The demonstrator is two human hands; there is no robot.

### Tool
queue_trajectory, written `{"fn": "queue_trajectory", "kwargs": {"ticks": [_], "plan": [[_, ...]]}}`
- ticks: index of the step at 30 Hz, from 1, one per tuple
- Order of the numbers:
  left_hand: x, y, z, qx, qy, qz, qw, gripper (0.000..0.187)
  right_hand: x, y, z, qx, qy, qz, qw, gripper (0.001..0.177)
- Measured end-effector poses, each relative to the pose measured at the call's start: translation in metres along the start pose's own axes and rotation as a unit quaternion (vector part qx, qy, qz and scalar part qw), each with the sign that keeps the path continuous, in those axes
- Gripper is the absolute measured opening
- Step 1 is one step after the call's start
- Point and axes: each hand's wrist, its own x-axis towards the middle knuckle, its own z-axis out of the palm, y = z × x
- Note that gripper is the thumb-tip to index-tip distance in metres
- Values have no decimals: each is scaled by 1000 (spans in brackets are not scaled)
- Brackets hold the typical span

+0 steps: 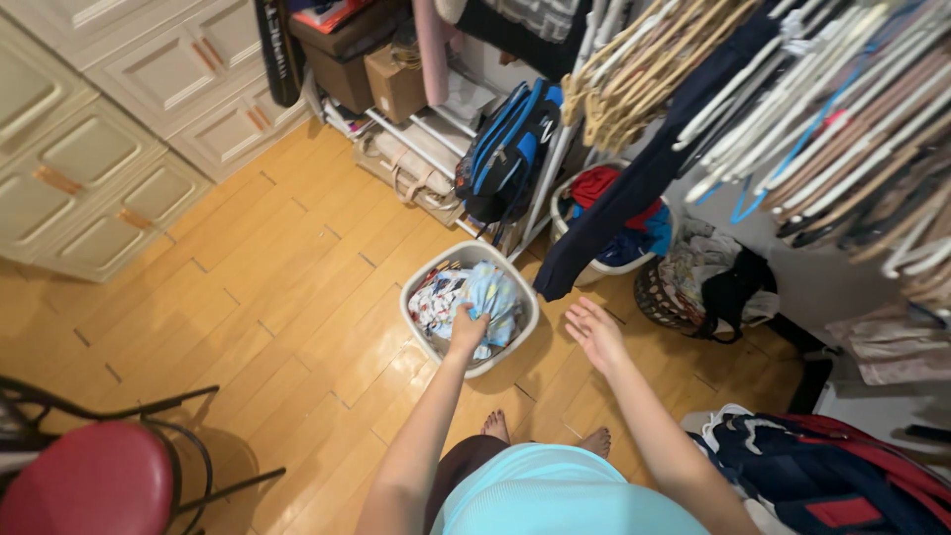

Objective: The person removes clothes from hangers on a rack and places them into a laundry basket by hand.

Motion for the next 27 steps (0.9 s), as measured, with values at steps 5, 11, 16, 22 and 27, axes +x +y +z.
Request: {"fn": "queue_trajectory", "kwargs": {"ticks": [5,11,16,22,27], "plan": [[-24,52,59,-6,-69,143,987,35,-23,-26,-25,1,-9,-58,998,49],[-115,188,148,-2,-248,342,906,24,-84,-103,-88,43,97,-199,974,34],[-189,278,229,-47,-412,389,822,24,-169,-181,-154,35,202,-368,907,26],[-260,356,300,-82,-486,395,775,26,-295,-298,-259,-340,624,-532,461,47],[-294,388,345,-91,-516,396,754,26,-362,-379,-355,-384,612,-561,403,54]]}}
